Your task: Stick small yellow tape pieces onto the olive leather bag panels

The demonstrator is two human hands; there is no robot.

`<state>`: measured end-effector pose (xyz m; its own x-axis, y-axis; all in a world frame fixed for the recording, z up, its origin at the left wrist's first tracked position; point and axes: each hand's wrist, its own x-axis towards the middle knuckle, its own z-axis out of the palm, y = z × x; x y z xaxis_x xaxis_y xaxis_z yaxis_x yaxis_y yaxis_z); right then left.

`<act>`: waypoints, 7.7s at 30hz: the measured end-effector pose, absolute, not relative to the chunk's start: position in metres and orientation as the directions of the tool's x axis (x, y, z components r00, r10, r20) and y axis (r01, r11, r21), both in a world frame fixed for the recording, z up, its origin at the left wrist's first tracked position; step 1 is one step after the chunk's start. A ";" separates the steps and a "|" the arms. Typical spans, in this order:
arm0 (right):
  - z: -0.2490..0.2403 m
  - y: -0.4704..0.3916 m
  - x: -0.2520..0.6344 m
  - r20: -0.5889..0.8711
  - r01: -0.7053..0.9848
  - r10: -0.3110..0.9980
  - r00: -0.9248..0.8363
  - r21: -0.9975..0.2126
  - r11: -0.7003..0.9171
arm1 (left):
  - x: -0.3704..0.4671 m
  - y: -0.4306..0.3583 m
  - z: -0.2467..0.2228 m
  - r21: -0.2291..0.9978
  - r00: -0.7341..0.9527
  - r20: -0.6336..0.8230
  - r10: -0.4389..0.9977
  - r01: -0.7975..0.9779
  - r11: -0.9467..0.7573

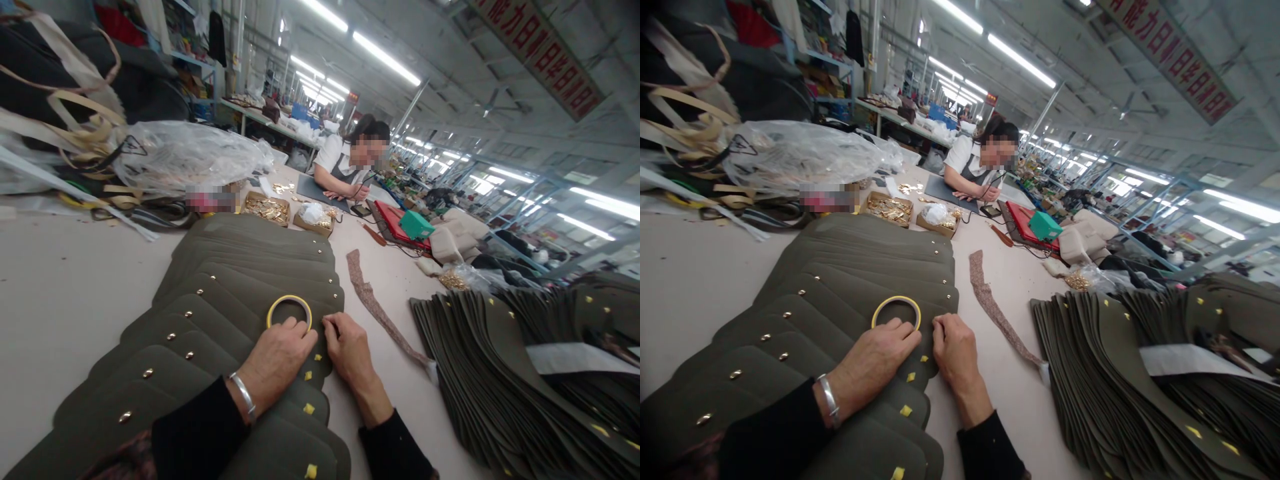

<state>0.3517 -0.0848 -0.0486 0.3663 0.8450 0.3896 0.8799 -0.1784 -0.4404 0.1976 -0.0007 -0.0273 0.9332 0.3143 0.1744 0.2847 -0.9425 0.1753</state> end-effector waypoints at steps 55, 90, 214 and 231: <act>-0.018 -0.115 0.332 0.525 0.765 0.821 0.225 -0.617 0.185 | 0.189 0.012 -0.035 0.353 0.832 0.510 0.220 0.031 -0.935; -0.037 -0.118 0.374 -0.229 0.116 0.784 0.577 -0.927 -0.356 | 0.204 0.014 -0.028 0.128 0.916 0.295 0.270 0.242 -0.962; -0.034 -0.111 0.372 0.298 0.928 0.919 0.257 -0.341 -0.149 | 0.209 -0.002 -0.028 0.144 0.941 0.175 0.289 0.266 -0.953; -0.013 -0.089 0.362 -0.014 0.784 0.893 0.450 -0.472 -0.403 | 0.205 0.014 -0.028 0.123 0.897 0.393 0.203 0.168 -0.978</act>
